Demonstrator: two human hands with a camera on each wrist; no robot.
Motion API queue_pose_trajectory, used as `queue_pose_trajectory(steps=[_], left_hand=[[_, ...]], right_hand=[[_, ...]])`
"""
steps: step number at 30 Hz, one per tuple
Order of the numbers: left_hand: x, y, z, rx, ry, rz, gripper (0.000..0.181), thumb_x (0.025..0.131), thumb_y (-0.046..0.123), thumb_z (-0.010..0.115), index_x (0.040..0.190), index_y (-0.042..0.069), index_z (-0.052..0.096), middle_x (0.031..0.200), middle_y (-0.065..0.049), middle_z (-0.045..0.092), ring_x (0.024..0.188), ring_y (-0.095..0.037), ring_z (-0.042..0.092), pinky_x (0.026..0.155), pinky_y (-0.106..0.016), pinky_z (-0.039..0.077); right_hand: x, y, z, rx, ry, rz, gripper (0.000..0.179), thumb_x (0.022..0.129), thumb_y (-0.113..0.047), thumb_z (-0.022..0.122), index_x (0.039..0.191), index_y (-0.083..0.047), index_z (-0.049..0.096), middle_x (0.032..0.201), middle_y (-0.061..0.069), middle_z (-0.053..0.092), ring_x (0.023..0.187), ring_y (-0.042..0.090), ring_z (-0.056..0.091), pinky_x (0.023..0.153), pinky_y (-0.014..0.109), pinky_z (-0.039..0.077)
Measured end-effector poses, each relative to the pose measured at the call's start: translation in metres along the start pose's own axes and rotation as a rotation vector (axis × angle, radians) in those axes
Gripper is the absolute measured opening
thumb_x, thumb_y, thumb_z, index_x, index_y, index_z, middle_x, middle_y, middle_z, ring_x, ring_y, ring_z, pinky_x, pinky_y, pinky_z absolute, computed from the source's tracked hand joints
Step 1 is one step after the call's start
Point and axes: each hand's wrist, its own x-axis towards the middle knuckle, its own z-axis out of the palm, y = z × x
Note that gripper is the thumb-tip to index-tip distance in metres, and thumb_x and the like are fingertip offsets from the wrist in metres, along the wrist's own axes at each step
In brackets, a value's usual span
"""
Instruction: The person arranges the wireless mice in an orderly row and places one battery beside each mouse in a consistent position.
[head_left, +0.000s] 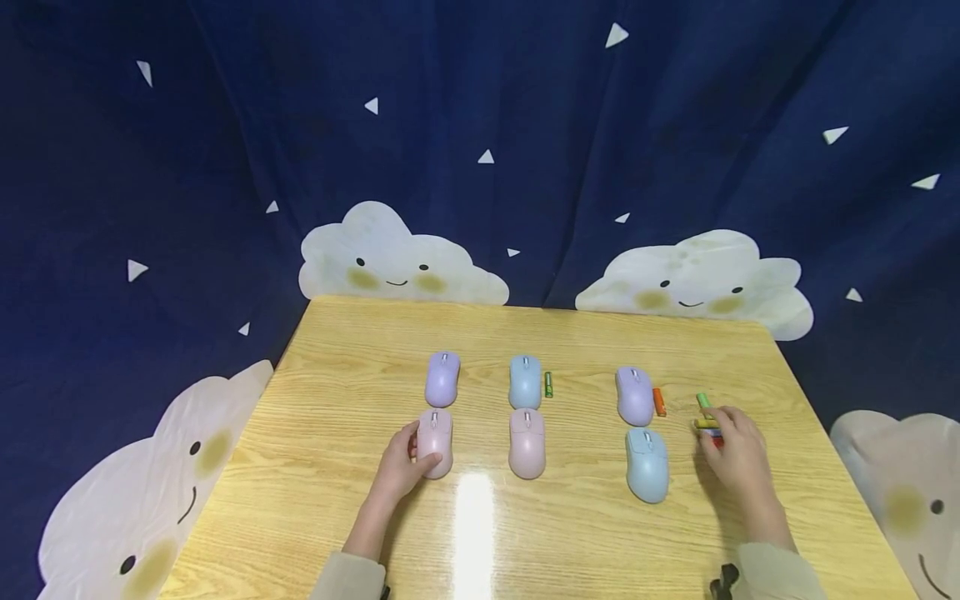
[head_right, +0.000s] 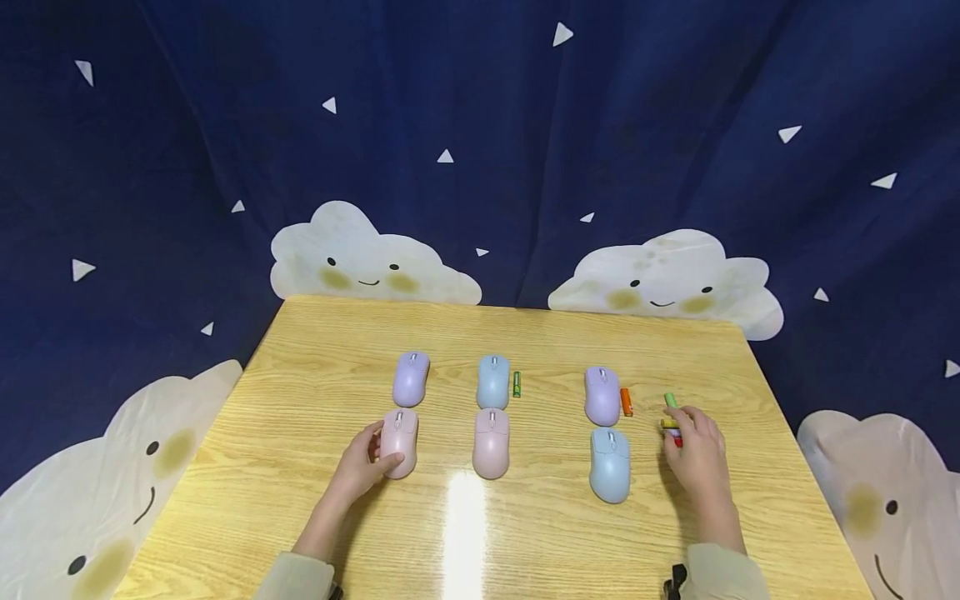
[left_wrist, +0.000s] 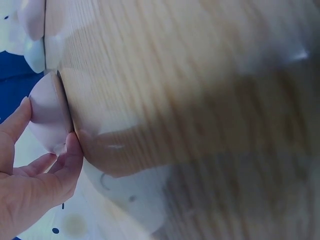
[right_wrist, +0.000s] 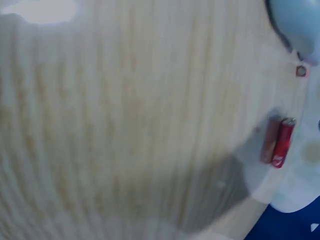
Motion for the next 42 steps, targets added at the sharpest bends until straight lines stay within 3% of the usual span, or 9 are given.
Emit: queue_pose_trajectory(steps=[17, 42], left_hand=[[0.000, 0.001, 0.000, -0.004, -0.005, -0.001, 0.068, 0.076, 0.012, 0.073, 0.130, -0.012, 0.039, 0.103, -0.017, 0.054, 0.091, -0.026, 0.052, 0.081, -0.041, 0.046], [0.001, 0.000, 0.000, 0.006, -0.001, -0.003, 0.068, 0.077, 0.013, 0.073, 0.130, -0.012, 0.039, 0.104, -0.018, 0.054, 0.092, -0.027, 0.053, 0.081, -0.041, 0.047]], right_hand=[[-0.019, 0.020, 0.005, -0.015, -0.099, 0.102, 0.025, 0.077, 0.004, 0.056, 0.102, 0.004, 0.055, 0.107, 0.027, 0.045, 0.101, 0.046, 0.039, 0.080, 0.059, 0.035], [-0.020, 0.026, 0.013, -0.057, -0.123, 0.071, 0.022, 0.079, 0.002, 0.060, 0.100, 0.001, 0.056, 0.106, 0.027, 0.047, 0.099, 0.046, 0.041, 0.079, 0.059, 0.037]])
